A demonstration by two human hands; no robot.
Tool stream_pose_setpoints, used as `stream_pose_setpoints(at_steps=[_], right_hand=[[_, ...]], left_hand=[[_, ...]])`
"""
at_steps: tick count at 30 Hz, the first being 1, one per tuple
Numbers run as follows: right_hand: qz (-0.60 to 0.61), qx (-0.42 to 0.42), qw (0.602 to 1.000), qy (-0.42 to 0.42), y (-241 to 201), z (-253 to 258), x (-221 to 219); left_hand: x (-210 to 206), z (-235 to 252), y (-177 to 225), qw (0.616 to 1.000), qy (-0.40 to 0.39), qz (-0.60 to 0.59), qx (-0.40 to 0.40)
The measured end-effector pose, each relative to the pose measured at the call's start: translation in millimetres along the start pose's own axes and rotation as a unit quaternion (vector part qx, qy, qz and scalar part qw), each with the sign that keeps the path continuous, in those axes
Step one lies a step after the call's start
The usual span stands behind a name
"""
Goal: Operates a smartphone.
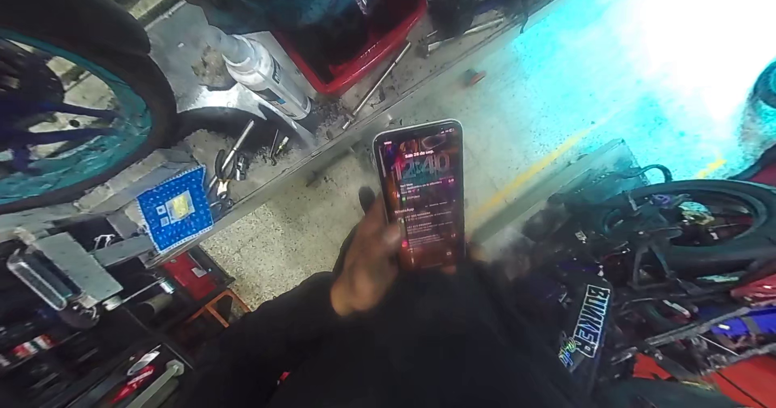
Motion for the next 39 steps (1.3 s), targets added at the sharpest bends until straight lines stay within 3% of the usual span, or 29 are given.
stream_pose_setpoints(at_steps=[2, 3, 5, 7, 8, 9, 11, 12, 13, 17, 21, 23, 29, 39], right_hand=[[-0.014, -0.287, 0.954, -0.084, -73.9, -6.8, 8.4], [-0.008, -0.373, 0.92, -0.119, -105.6, -10.8, 11.6], [-0.007, -0.271, 0.957, -0.1, -103.0, -19.5, 9.9], [0.005, -0.022, 0.998, -0.054, -77.4, -29.8, 6.2], [-0.041, -0.24, 0.956, -0.165, -110.2, -24.3, 13.2], [-0.039, -0.251, 0.96, -0.119, -104.1, -22.6, 8.9], [-0.052, -0.099, 0.993, -0.02, -67.9, -24.6, 3.0], [-0.067, -0.271, 0.949, -0.149, -85.8, -15.6, 12.2], [-0.046, -0.179, 0.98, -0.074, -59.2, -13.4, 7.1], [0.005, -0.291, 0.952, -0.095, -36.2, 7.8, 6.3], [0.021, -0.286, 0.956, -0.059, -57.3, -0.7, 5.1], [0.025, -0.325, 0.942, -0.083, -67.8, -0.5, 6.5], [0.033, -0.3, 0.95, -0.085, -49.3, 5.6, 6.1], [0.028, -0.302, 0.951, -0.05, -96.5, -15.4, 3.8]], left_hand=[[-1.1, -0.8, 1.8, 1.0, -0.003, 0.0, -0.004], [-1.4, -1.4, 2.7, 1.0, -0.006, -0.001, -0.006], [-0.9, -1.8, 3.0, 1.0, -0.016, -0.008, -0.011], [-0.3, -3.0, 2.7, 1.0, -0.022, -0.015, -0.012], [-0.4, -3.7, 2.8, 1.0, -0.022, -0.014, -0.01], [-0.3, -4.3, 3.1, 1.0, -0.023, -0.007, -0.01], [0.6, -4.6, 2.7, 0.999, -0.019, 0.023, -0.021], [1.2, -4.4, 2.0, 0.999, -0.005, 0.039, -0.025], [2.0, -3.8, 1.3, 0.998, 0.011, 0.052, -0.026], [1.9, -2.3, 1.4, 0.997, 0.036, 0.07, -0.02], [2.6, -3.8, 2.0, 0.998, 0.027, 0.047, -0.024], [2.2, -3.5, 2.4, 0.998, 0.031, 0.057, -0.024], [3.8, -2.4, 1.7, 0.999, 0.024, 0.037, -0.027], [3.6, -8.0, 2.5, 0.998, -0.028, 0.044, -0.037]])
Point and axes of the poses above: each hand's wrist, its own z-axis towards the middle knuckle, its own x-axis out of the back of the hand, y = z × x, the point moved 3 cm from there along z, towards the middle knuckle, and after that the axes turned 15 degrees about z, right-handed, at the moved point
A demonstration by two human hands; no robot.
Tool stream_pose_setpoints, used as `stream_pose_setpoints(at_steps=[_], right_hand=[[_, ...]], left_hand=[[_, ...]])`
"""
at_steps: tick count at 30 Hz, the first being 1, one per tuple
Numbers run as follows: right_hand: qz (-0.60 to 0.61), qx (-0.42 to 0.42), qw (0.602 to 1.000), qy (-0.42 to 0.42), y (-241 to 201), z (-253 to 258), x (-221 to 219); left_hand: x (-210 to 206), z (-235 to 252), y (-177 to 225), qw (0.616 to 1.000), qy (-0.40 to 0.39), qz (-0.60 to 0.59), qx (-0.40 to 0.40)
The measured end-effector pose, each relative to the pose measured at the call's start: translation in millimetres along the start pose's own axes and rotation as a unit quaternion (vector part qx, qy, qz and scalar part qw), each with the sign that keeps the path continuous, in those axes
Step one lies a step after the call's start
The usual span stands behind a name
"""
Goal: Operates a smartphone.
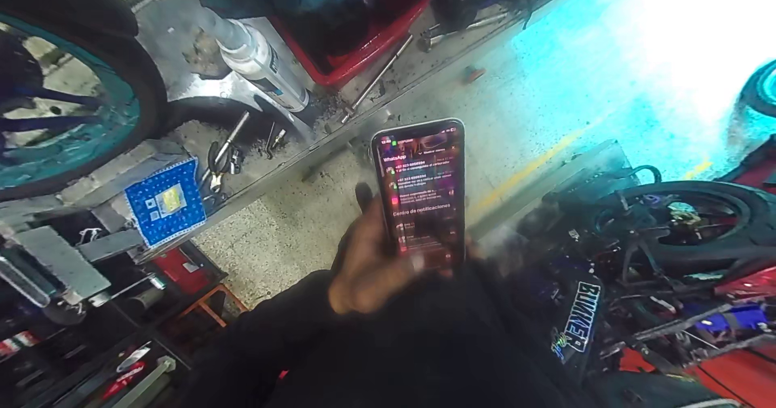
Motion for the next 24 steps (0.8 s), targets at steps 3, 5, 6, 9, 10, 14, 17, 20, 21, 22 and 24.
stream_pose_setpoints(at_steps=[3, 5, 6, 9, 10, 14, 17, 20, 21, 22, 24], right_hand=[[-0.011, -0.024, 1.0, -0.006, -21.4, -33.2, -4.9], [-0.018, -0.011, 1.0, 0.004, -13.7, -24.6, -4.6], [-0.024, -0.006, 1.0, -0.003, -14.3, -27.3, -4.3], [-0.033, 0.072, 0.997, -0.016, -3.8, -25.2, -2.6], [-0.033, 0.054, 0.998, -0.014, -6.6, -28.1, -3.3], [-0.052, -0.001, 0.998, -0.02, -8.1, -22.3, -2.1], [-0.06, 0.023, 0.997, -0.038, 13.4, 9.9, 4.4], [-0.056, 0.014, 0.998, -0.032, 6.1, -0.6, 1.9], [-0.046, 0.016, 0.999, -0.02, -0.4, -12.3, -0.8], [-0.037, 0.022, 0.999, -0.013, -4.5, -19.9, -2.7], [-0.033, 0.038, 0.999, -0.003, -4.0, -19.6, -4.5]], left_hand=[[-0.6, -2.2, -0.5, 1.0, 0.004, 0.014, 0.0], [0.3, -2.9, -1.9, 1.0, 0.016, 0.013, 0.0], [0.8, -2.8, -2.6, 1.0, 0.024, 0.02, -0.003], [1.1, -2.7, -3.7, 0.999, 0.038, 0.027, -0.016], [0.7, -3.3, -3.7, 0.999, 0.042, 0.027, -0.017], [-0.1, -5.6, -4.9, 0.994, 0.079, 0.063, -0.029], [0.3, -7.3, -5.8, 0.993, 0.083, 0.072, -0.037], [1.3, -10.6, -5.0, 0.998, 0.043, 0.022, -0.031], [0.8, -10.9, -4.3, 0.999, 0.036, 0.009, -0.028], [0.6, -11.1, -3.9, 0.999, 0.034, 0.002, -0.026], [1.0, -11.1, -3.1, 0.999, 0.039, -0.005, -0.019]])
Point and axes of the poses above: each hand's wrist, its own z-axis towards the middle knuckle, its own x-axis out of the back of the hand, y = z × x, the point moved 3 cm from there along z, towards the middle knuckle, and after that the axes turned 15 degrees about z, right-handed, at the moved point
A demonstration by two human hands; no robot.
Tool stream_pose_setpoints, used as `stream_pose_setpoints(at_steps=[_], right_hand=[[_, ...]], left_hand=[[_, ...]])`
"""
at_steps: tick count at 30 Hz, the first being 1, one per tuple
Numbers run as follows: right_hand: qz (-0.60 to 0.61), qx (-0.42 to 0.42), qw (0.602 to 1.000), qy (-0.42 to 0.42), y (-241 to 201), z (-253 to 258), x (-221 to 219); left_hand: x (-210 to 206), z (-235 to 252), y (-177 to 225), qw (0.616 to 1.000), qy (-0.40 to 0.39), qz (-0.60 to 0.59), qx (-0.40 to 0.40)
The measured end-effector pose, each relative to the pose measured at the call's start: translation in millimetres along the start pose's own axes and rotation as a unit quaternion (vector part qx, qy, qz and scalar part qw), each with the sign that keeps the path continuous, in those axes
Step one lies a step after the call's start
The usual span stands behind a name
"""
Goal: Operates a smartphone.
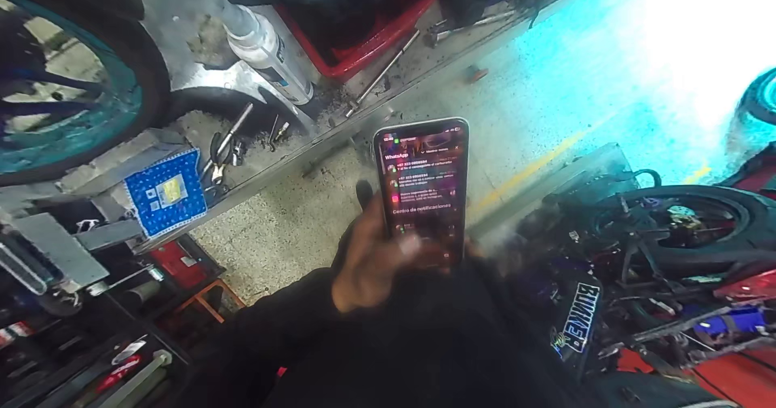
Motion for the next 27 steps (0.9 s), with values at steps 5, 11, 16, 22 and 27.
stream_pose_setpoints(at_steps=[5, 11, 16, 22, 27], right_hand=[[0.004, -0.019, 1.0, 0.001, 4.9, 9.0, 0.8], [-0.002, -0.055, 0.999, 0.001, -11.8, -11.6, 0.5], [0.015, -0.009, 1.0, 0.002, 43.3, 48.1, 8.0], [-0.004, -0.037, 0.999, -0.001, 11.1, 9.6, 1.7], [-0.031, -0.042, 0.998, -0.019, -6.2, -6.8, -0.3]], left_hand=[[0.7, -0.6, 1.6, 0.999, 0.018, -0.024, 0.024], [-0.2, 0.8, 1.4, 0.998, 0.028, -0.04, 0.034], [0.7, 2.9, -0.2, 1.0, 0.013, -0.007, 0.027], [-1.3, 7.8, -1.2, 0.998, 0.035, 0.041, 0.036], [-2.1, 9.9, 0.7, 0.997, 0.048, 0.035, 0.041]])
Point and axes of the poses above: each hand's wrist, its own z-axis towards the middle knuckle, its own x-axis out of the back of the hand, y = z × x, the point moved 3 cm from there along z, towards the middle knuckle, and after that the axes turned 15 degrees about z, right-handed, at the moved point
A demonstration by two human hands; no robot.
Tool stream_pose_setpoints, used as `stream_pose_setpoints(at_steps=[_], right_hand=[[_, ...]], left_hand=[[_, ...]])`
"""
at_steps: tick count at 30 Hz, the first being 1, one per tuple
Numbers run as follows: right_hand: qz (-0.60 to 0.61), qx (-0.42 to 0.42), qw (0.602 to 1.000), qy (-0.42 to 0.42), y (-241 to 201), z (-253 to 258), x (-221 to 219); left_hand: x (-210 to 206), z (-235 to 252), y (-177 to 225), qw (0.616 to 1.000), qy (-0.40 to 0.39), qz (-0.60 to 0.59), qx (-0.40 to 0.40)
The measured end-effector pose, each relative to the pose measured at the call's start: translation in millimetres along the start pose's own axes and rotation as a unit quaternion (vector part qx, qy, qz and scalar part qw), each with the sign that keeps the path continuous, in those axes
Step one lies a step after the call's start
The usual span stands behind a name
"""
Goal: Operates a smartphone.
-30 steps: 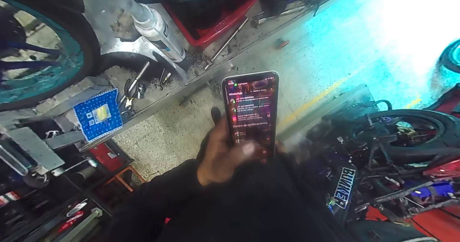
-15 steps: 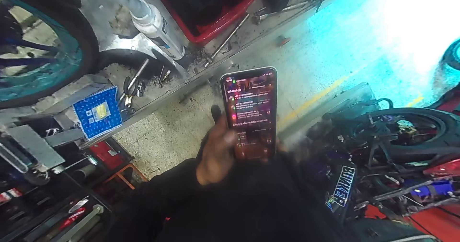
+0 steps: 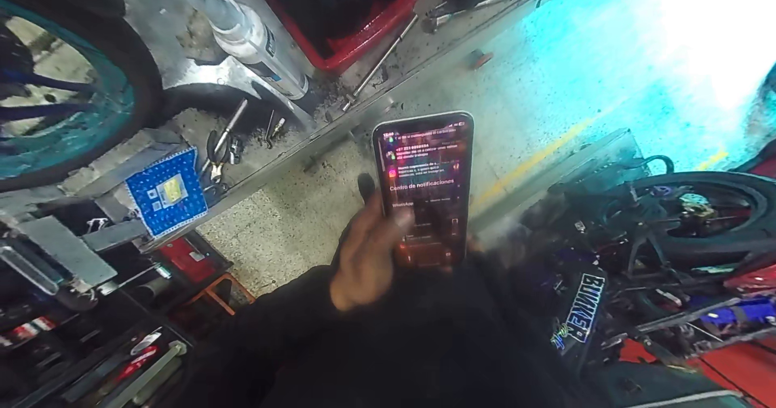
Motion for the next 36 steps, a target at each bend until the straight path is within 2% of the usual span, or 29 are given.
stream_pose_setpoints(at_steps=[4, 8, 10, 11, 13, 15, 19, 22, 24, 26, 28, 30, 34, 36], right_hand=[[-0.005, 0.03, 1.0, 0.003, -4.2, -7.0, -2.3], [-0.014, -0.003, 1.0, -0.01, -11.2, -11.3, -2.3], [-0.006, 0.064, 0.998, -0.018, 2.0, -3.2, -1.0], [0.018, 0.135, 0.991, 0.011, 19.5, 12.4, -1.9], [0.019, 0.054, 0.998, 0.001, 20.0, 24.7, -0.5], [0.02, 0.016, 1.0, 0.006, 27.1, 42.7, 0.1], [0.035, 0.039, 0.999, 0.013, 45.3, 65.6, 1.8], [0.029, 0.026, 0.999, 0.018, 40.8, 63.7, 1.9], [0.022, 0.001, 1.0, 0.009, 31.6, 54.6, 1.8], [0.021, 0.023, 0.999, 0.021, 25.6, 44.1, -0.8], [0.012, 0.01, 1.0, 0.012, 8.8, 21.6, -1.8], [0.014, 0.004, 1.0, 0.011, -0.2, 6.4, -3.4], [0.025, 0.001, 1.0, 0.014, 3.9, 15.0, -3.1], [0.036, 0.017, 0.999, 0.008, 31.6, 56.3, 0.8]], left_hand=[[1.6, 1.3, 0.3, 0.999, -0.007, -0.03, 0.011], [3.0, 1.2, 0.5, 0.999, -0.01, -0.033, 0.009], [3.2, 0.3, 1.3, 0.999, -0.007, -0.035, 0.007], [3.7, -0.4, 1.5, 0.999, -0.009, -0.037, 0.008], [5.4, -1.6, 1.9, 0.999, -0.018, -0.039, 0.01], [7.5, -3.0, 2.2, 0.999, -0.036, -0.032, 0.005], [6.5, -5.6, 3.0, 0.996, -0.067, 0.044, -0.035], [2.0, -5.8, 1.8, 0.987, -0.099, 0.107, -0.061], [0.2, -6.0, 0.0, 0.986, -0.093, 0.124, -0.064], [0.4, -4.5, -0.9, 0.992, -0.057, 0.099, -0.059], [3.4, -3.7, -0.5, 0.999, -0.033, 0.021, -0.022], [7.9, -2.9, 0.9, 0.999, -0.039, -0.031, 0.005], [7.7, -2.1, 1.9, 0.996, -0.067, -0.056, -0.013], [5.0, -1.6, 1.0, 0.996, -0.07, -0.041, -0.03]])
Point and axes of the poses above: each hand's wrist, its own z-axis towards the middle knuckle, its own x-axis out of the back of the hand, y = z × x, the point moved 3 cm from there along z, towards the middle knuckle, and after that the axes turned 15 degrees about z, right-handed, at the moved point
